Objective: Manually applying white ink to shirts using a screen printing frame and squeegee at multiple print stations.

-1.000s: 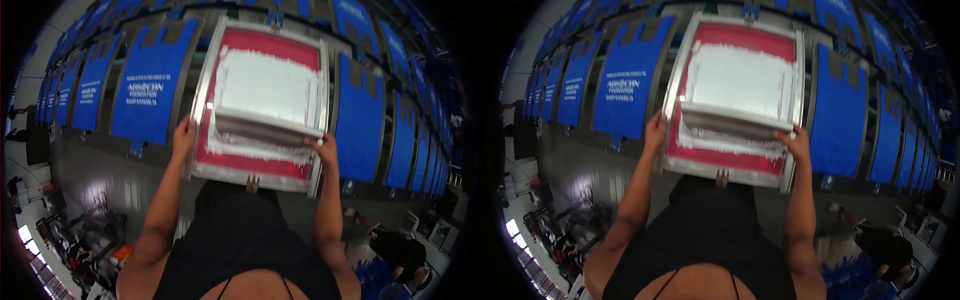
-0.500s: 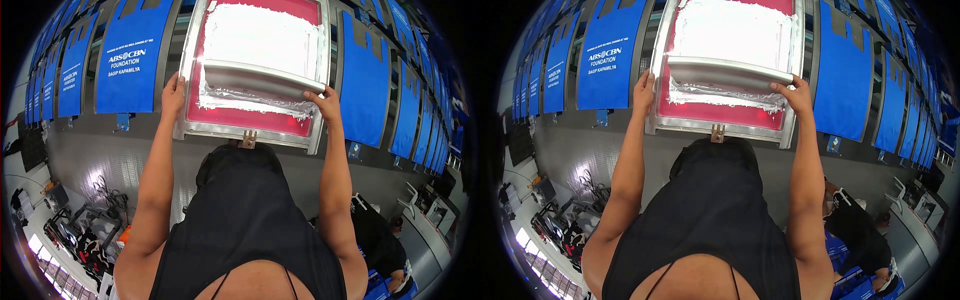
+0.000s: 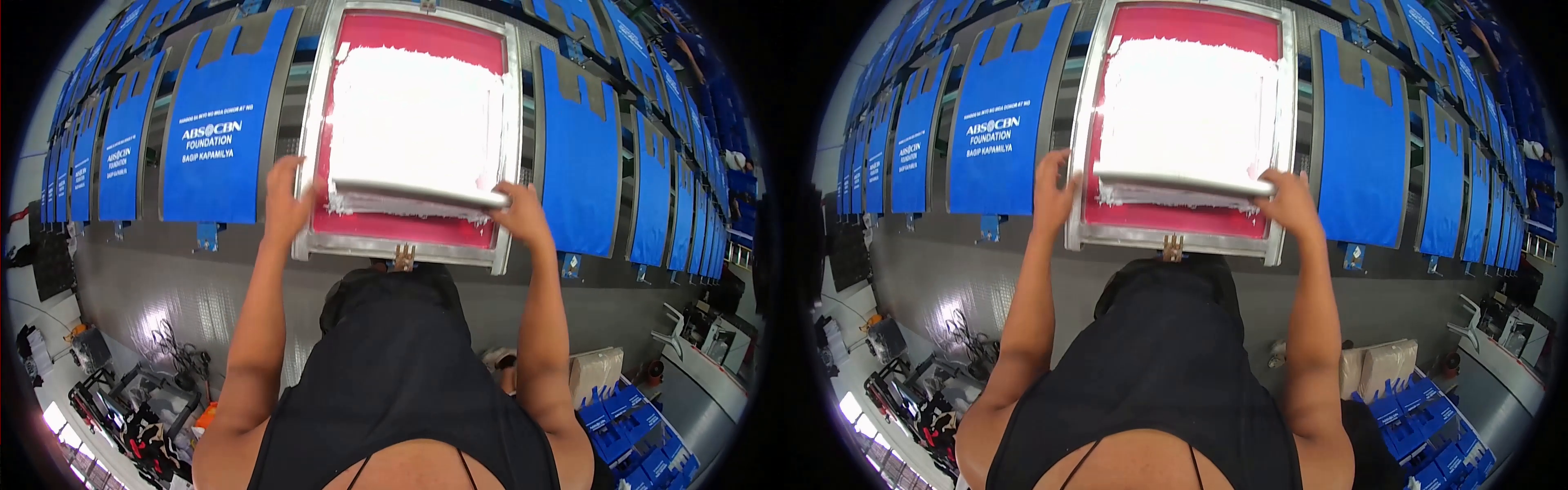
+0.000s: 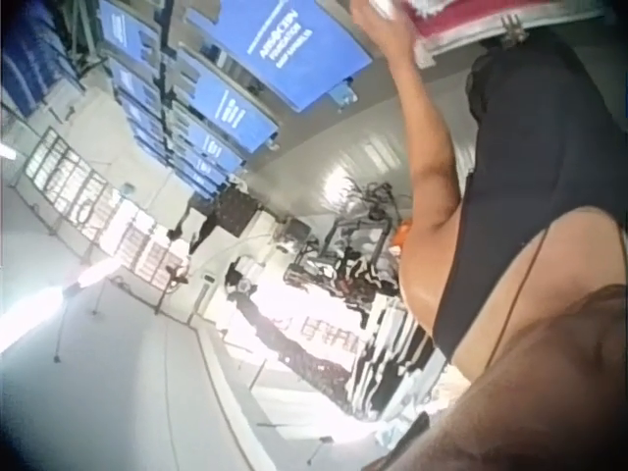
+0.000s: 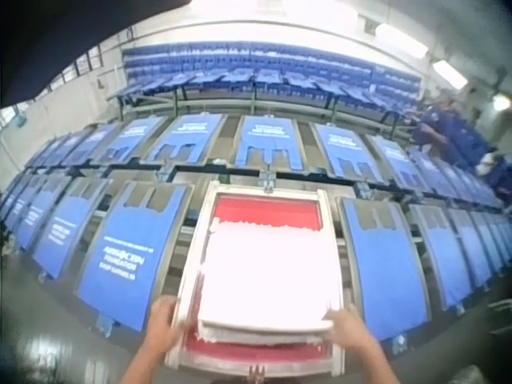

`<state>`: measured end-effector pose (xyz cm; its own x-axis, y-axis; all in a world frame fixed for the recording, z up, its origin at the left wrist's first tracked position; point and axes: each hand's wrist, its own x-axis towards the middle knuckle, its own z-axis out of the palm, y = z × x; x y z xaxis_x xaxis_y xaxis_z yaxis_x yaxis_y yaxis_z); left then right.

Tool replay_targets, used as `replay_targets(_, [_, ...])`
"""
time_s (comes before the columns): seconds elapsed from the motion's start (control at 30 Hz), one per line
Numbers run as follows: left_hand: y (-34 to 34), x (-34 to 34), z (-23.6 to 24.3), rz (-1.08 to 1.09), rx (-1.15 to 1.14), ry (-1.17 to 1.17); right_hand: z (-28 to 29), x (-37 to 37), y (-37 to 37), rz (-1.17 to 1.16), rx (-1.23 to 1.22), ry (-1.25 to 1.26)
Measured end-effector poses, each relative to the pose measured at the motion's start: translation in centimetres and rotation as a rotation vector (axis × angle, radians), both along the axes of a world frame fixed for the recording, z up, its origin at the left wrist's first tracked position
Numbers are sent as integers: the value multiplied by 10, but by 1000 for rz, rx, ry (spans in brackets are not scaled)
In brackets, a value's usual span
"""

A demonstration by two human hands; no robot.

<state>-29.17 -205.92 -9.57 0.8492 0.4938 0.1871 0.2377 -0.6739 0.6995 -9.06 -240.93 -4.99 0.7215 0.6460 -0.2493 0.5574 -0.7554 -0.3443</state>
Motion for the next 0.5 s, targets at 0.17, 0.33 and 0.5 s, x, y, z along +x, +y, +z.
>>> replay_targets(0.17, [-38,26,50,-585,330,250,-1,-59,16,102,-63,-133])
replay_targets(0.33, [-19,103,82,-535,321,468,18,18,34,95,113,-67])
replay_targets(0.5, [24,182,17,-345,459,56,-20,114,90,173,179,-519])
